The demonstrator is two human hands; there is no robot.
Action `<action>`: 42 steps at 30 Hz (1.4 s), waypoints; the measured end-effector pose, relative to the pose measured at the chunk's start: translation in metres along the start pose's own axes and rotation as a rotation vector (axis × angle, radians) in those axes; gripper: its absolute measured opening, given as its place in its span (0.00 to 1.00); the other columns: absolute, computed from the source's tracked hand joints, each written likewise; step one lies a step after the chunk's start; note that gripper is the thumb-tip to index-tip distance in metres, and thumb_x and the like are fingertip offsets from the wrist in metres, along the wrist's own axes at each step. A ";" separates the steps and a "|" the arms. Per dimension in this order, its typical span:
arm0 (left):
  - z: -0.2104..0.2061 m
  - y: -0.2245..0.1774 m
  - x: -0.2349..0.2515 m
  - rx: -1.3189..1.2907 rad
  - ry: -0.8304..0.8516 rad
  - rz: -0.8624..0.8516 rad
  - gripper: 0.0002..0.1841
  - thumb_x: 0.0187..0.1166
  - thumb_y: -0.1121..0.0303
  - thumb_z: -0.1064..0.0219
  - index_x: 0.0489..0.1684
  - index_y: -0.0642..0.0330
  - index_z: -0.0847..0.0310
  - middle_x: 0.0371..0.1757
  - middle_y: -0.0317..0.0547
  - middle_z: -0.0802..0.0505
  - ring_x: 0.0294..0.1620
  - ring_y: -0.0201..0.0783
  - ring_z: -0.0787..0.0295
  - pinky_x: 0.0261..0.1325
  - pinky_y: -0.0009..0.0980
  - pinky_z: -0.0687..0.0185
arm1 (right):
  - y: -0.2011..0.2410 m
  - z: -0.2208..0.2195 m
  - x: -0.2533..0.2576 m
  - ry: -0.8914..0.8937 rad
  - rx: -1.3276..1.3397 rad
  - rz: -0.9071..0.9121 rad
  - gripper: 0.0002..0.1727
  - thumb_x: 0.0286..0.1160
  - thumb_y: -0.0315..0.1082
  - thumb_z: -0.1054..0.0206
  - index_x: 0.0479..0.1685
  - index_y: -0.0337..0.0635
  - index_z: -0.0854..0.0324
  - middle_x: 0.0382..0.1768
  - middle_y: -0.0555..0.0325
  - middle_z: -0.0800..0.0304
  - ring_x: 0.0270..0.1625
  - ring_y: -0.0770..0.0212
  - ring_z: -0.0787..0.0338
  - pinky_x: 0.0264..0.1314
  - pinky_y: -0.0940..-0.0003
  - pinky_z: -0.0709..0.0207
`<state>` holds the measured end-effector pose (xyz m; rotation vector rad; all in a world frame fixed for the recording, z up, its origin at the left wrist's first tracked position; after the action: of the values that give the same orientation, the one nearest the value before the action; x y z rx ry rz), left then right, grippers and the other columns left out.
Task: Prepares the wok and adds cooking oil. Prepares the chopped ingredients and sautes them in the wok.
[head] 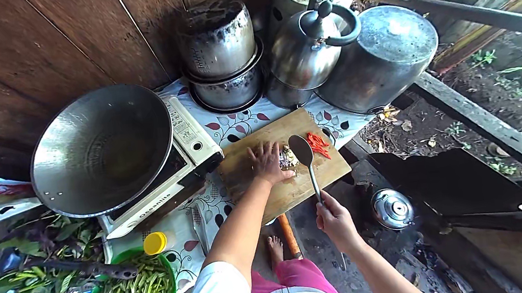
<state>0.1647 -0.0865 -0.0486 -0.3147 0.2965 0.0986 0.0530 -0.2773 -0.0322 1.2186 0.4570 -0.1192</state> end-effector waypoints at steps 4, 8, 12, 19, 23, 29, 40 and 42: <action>-0.002 -0.001 0.003 -0.006 0.005 -0.060 0.53 0.59 0.38 0.17 0.90 0.48 0.35 0.90 0.52 0.31 0.93 0.62 0.49 0.83 0.81 0.74 | -0.009 0.005 -0.007 -0.024 -0.021 0.010 0.25 0.90 0.28 0.49 0.84 0.31 0.33 0.33 0.54 0.18 0.23 0.70 0.22 0.30 0.73 0.22; -0.004 -0.004 0.006 0.016 0.005 -0.121 0.45 0.63 0.39 0.19 0.83 0.48 0.25 0.88 0.46 0.27 0.93 0.59 0.47 0.83 0.81 0.79 | -0.010 0.011 -0.008 -0.079 -0.049 -0.010 0.25 0.90 0.27 0.50 0.85 0.31 0.34 0.33 0.53 0.17 0.23 0.70 0.21 0.30 0.72 0.21; 0.001 -0.005 0.007 0.008 -0.061 -0.136 0.35 0.66 0.43 0.19 0.72 0.52 0.16 0.83 0.47 0.21 0.90 0.58 0.40 0.84 0.80 0.74 | -0.007 0.012 -0.006 -0.089 -0.081 0.018 0.25 0.91 0.27 0.50 0.85 0.31 0.34 0.37 0.50 0.15 0.24 0.69 0.20 0.32 0.72 0.20; -0.001 -0.009 0.005 0.027 -0.106 -0.165 0.24 0.72 0.47 0.25 0.58 0.55 0.10 0.77 0.49 0.17 0.86 0.57 0.32 0.85 0.78 0.73 | -0.014 0.007 -0.007 -0.079 -0.121 0.043 0.25 0.90 0.27 0.49 0.84 0.30 0.33 0.46 0.43 0.13 0.29 0.66 0.18 0.36 0.69 0.19; -0.002 -0.010 0.003 0.026 -0.117 -0.164 0.21 0.75 0.52 0.28 0.56 0.56 0.10 0.76 0.51 0.16 0.86 0.58 0.32 0.85 0.78 0.72 | -0.014 0.003 -0.009 -0.066 -0.144 0.053 0.25 0.90 0.26 0.49 0.83 0.29 0.32 0.50 0.42 0.12 0.30 0.66 0.17 0.38 0.69 0.18; -0.001 -0.013 -0.002 0.019 -0.169 -0.222 0.16 0.75 0.58 0.29 0.58 0.52 0.08 0.75 0.58 0.16 0.84 0.65 0.31 0.83 0.81 0.71 | -0.009 -0.003 -0.008 -0.047 -0.208 0.091 0.25 0.90 0.25 0.49 0.83 0.28 0.32 0.51 0.38 0.11 0.32 0.61 0.14 0.41 0.65 0.17; -0.007 -0.014 -0.002 0.024 -0.163 -0.110 0.18 0.81 0.52 0.33 0.61 0.46 0.09 0.77 0.55 0.17 0.87 0.64 0.35 0.83 0.81 0.74 | -0.010 0.000 -0.007 -0.080 -0.266 0.129 0.24 0.88 0.24 0.49 0.82 0.26 0.31 0.48 0.36 0.11 0.33 0.56 0.13 0.43 0.60 0.16; -0.005 -0.014 -0.004 0.010 -0.169 -0.119 0.16 0.81 0.54 0.32 0.59 0.46 0.08 0.77 0.56 0.17 0.86 0.65 0.35 0.83 0.81 0.74 | -0.011 -0.001 -0.007 -0.073 -0.277 0.131 0.25 0.88 0.24 0.49 0.82 0.26 0.31 0.48 0.36 0.11 0.33 0.55 0.13 0.43 0.59 0.16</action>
<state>0.1619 -0.1018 -0.0484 -0.3112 0.1102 0.0063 0.0424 -0.2813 -0.0392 0.9656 0.3169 0.0114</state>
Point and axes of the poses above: each hand's wrist, its own x-axis towards the middle knuckle, its own z-axis out of the back of the hand, y = z × x, the point moved 9 cm from there along x, towards the middle knuckle
